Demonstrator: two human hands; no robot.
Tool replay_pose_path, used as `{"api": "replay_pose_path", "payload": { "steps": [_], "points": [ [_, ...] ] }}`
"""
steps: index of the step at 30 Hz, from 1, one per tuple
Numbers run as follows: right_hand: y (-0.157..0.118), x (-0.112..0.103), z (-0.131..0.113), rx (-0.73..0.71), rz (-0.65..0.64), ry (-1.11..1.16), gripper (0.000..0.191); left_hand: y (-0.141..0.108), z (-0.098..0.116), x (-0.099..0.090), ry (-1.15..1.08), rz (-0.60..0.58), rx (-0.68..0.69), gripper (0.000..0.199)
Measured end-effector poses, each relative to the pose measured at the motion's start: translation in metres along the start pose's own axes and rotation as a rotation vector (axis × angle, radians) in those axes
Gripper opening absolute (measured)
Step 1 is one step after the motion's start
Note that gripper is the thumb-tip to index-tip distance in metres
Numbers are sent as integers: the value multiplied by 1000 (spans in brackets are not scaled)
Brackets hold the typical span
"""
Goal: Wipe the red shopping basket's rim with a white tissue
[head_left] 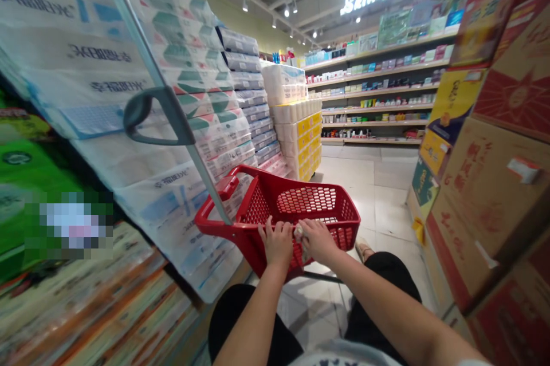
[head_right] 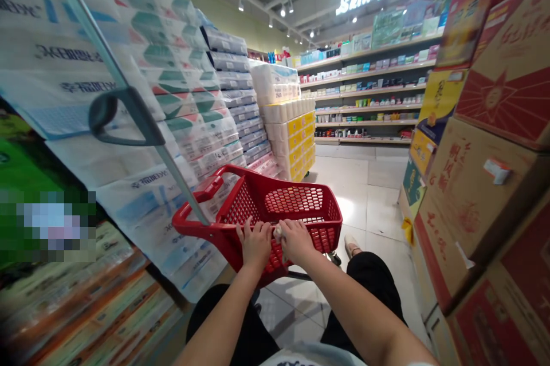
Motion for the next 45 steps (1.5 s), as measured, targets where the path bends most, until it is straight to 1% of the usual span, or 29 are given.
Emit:
{"api": "replay_pose_path", "payload": {
  "steps": [2, 5, 7, 9, 11, 13, 15, 17, 19, 21, 23, 25, 26, 28, 30, 32, 35, 36, 37, 39, 41, 42, 45],
  "points": [
    [-2, -2, 9, 26, 28, 2, 39, -2, -1, 3, 5, 6, 6, 24],
    [-5, -6, 27, 131, 83, -2, 23, -4, -2, 8, 5, 25, -11, 24],
    [-3, -5, 28, 167, 106, -10, 21, -4, -3, 11, -2, 34, -31, 25],
    [1, -1, 19, 138, 106, -9, 24, -3, -3, 14, -10, 32, -43, 24],
    [5, 4, 7, 54, 83, -3, 33, -2, -3, 15, -14, 26, -44, 24],
    [6, 7, 2, -20, 59, -7, 40, -2, -3, 16, -15, 24, -37, 23],
    [5, 7, 8, -3, 48, -33, 33, -2, -2, 17, -15, 31, -39, 23],
    [4, 4, 19, 98, 55, -75, 23, -2, 0, 20, -14, 38, -52, 24],
    [3, 2, 25, 175, 67, -107, 20, -2, 4, 22, -12, 35, -68, 25],
    [4, 1, 21, 148, 75, -105, 22, -2, 7, 24, -10, 23, -65, 25],
    [3, 1, 18, 67, 73, -83, 26, -2, 8, 24, -7, 11, -46, 26],
    [-2, -2, 25, 46, 71, -75, 28, -3, 7, 24, -9, 7, -8, 27],
    [-6, -4, 33, 70, 72, -79, 26, -3, 7, 23, -14, 8, 9, 29],
    [-14, -10, 49, 163, 90, -90, 24, -4, 5, 23, -30, 15, 23, 31],
    [-19, -13, 58, 226, 98, -91, 24, -4, 5, 22, -51, 19, 8, 33],
    [-20, -12, 55, 205, 93, -78, 27, -3, 6, 20, -71, 16, -3, 32],
    [-18, -7, 46, 108, 84, -51, 41, -3, 8, 16, -94, 2, 12, 30],
    [-18, -5, 46, 97, 86, -47, 44, -3, 9, 15, -98, -2, 19, 30],
    [-18, -4, 47, 108, 92, -46, 46, -3, 9, 14, -99, -5, 22, 30],
    [-16, -2, 50, 171, 116, -43, 42, -2, 10, 14, -91, -2, 17, 30],
    [-12, 1, 45, 209, 135, -29, 40, -1, 12, 15, -79, 4, -4, 29],
    [-9, 2, 39, 195, 134, -17, 40, 0, 13, 16, -73, 5, -16, 29],
    [0, 8, 20, 59, 78, 13, 49, 2, 15, 19, -62, -7, -18, 28]
  ]
}}
Point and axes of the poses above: each hand's wrist, its own y-axis towards the middle knuckle, its own x-axis out of the palm, z = x × y, the point moved 7 cm from there along y, towards the middle knuckle, and after that the axes turned 9 degrees about -z, right-handed, at the moved point
